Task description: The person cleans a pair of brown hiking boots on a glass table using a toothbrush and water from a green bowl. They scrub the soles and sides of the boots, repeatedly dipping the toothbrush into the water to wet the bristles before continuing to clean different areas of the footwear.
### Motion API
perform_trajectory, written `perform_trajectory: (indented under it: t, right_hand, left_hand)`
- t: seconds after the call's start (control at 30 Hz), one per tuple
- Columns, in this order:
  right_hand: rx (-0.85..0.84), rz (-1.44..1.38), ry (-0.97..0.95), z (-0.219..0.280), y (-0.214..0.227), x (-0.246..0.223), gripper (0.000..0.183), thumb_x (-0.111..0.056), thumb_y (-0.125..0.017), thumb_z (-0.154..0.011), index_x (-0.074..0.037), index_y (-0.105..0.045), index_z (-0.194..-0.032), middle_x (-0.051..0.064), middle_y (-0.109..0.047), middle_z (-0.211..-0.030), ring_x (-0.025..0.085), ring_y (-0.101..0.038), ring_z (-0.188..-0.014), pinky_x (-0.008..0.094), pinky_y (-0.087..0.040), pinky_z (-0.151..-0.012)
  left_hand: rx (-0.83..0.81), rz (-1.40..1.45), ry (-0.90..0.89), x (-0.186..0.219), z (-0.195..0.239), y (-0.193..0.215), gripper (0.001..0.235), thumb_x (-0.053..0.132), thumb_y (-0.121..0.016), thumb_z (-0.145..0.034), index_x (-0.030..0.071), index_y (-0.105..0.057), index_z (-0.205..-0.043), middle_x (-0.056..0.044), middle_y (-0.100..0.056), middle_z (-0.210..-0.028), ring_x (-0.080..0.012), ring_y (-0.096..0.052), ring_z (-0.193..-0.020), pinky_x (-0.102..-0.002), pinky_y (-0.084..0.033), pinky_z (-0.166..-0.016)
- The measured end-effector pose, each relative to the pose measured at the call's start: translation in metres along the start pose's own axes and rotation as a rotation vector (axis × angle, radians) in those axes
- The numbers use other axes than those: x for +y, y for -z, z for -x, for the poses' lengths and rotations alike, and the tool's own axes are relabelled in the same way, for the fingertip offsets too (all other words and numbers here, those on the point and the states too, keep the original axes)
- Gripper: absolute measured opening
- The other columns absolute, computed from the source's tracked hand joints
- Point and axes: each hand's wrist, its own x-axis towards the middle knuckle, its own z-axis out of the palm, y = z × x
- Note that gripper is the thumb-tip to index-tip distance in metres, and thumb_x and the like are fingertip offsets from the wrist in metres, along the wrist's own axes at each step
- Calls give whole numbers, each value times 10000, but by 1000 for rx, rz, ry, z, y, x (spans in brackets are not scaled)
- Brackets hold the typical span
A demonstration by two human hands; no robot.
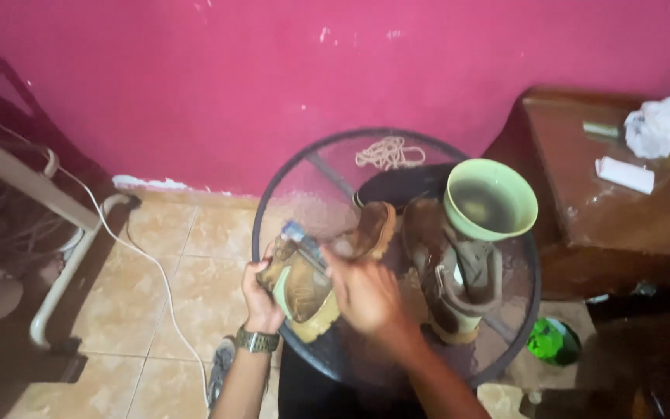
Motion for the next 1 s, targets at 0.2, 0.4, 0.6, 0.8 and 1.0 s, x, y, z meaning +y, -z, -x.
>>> perform_trajectory:
  t: [0.2,0.4,0.6,0.8,1.0]
  right_hand:
    - [265,30,268,12,-16,4,531,-284,-467,-945,-228,-562,-1465,161,-765,-935,452,-704,-710,577,-520,-571]
    - [388,-107,343,34,-23,13,475,-225,-533,-962,-198,-596,-1432,107,-762,-1207,419,-709,-777,524,-508,-653]
    - [331,26,284,47,-17,12,484,-226,-441,-979,-170,-620,-1425,134,-610,-508,372,-579,-404,537,-379,-434]
    - [312,-105,232,34,-10,10,482,-180,-511,-934,-179,-610,-1405,49,-812,-987,353,-744,-705,494,-517,-591]
    - [330,43,175,28,-29,37,458,-264,-490,-1026,-207,-568,-1474,139,-503,-435,324,-480,-387,517,-332,-468]
  left_hand:
    - [38,129,-68,-13,-1,28,304,226,-614,-774,122,-682,-1052,-74,-722,-1035,-266,-679,-953,-400,-538,-921]
    - [-85,74,-44,-9,19,7,570,276,-545,-796,38,-613,-1309,-175,-683,-1231,-333,-641,-1102,-433,-486,-1020]
    - [-83,85,-37,-7,21,4,584,259,-518,-804,38,-593,-1339,-194,-666,-1265,-355,-624,-1128,-448,-467,-1042]
    - [-74,109,-21,-3,16,-1,484,250,-547,-799,57,-627,-1236,-158,-691,-1155,-330,-650,-1057,-418,-496,-986]
    - [-109,72,-14,-2,13,2,520,300,-553,-814,67,-633,-1272,-163,-697,-1155,-313,-649,-1012,-405,-497,-925]
